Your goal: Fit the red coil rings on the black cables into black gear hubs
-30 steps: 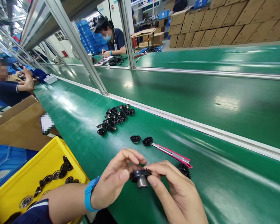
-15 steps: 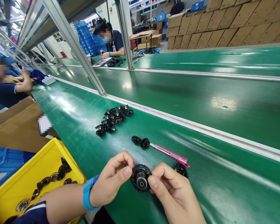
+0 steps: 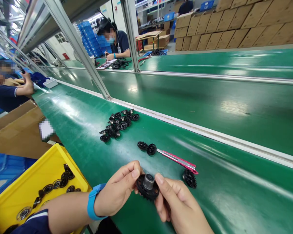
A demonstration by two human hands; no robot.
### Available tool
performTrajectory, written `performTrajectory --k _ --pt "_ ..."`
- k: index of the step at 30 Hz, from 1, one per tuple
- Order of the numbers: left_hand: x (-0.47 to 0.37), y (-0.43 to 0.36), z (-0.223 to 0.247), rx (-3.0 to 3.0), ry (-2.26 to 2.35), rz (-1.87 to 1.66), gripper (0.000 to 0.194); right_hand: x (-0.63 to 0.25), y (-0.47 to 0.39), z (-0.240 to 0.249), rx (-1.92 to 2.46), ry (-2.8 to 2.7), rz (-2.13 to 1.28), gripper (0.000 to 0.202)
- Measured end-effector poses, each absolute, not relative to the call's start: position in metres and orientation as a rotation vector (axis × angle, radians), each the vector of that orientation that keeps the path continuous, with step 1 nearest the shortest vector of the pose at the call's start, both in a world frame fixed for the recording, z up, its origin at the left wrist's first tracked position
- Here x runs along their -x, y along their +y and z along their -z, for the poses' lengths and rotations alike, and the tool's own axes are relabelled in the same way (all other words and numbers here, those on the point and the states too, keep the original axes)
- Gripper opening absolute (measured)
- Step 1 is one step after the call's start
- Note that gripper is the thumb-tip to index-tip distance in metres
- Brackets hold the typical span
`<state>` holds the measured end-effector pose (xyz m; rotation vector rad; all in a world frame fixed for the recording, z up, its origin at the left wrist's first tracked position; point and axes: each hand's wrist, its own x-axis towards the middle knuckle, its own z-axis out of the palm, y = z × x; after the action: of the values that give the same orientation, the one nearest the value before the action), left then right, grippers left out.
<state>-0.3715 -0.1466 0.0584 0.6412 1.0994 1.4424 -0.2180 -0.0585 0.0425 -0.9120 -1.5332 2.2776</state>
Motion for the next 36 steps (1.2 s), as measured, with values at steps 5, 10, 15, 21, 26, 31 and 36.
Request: performTrajectory --k 5,10,15,21,26,31,36 --pt "0.370 -0.146 -0.060 -0.598 1.099 -1.421 0.033 0.223 -0.055 -0.036 0.765 -2.122 -1.698 0.057" --pt "0.380 -0.137 -0.054 -0.654 1.246 -1.390 0.026 0.219 -0.035 -0.050 0.690 -2.366 -1.297 0.051" --pt "0.402 -0.127 -0.046 -1.141 1.660 -1.378 0.017 0.185 0.018 -0.057 0.906 -2.494 -0.904 0.035" --pt "0.392 -0.141 -0.040 -2.155 1.503 -0.951 0.074 0.168 0.020 -0.034 0.924 -2.630 -0.921 0.020" --pt "0.377 -0.139 -0.013 -2.411 1.391 -0.498 0.099 0.184 0.008 -0.031 0.785 -2.600 -0.949 0.022" --pt "0.383 -0.111 -0.003 -2.453 1.664 -0.399 0.085 0.176 0.034 -0.019 0.760 -2.533 -0.650 0.031" --pt "0.386 -0.093 -0.004 -2.462 1.863 -0.396 0.062 0.172 0.055 0.014 0.695 -2.524 -0.441 0.023"
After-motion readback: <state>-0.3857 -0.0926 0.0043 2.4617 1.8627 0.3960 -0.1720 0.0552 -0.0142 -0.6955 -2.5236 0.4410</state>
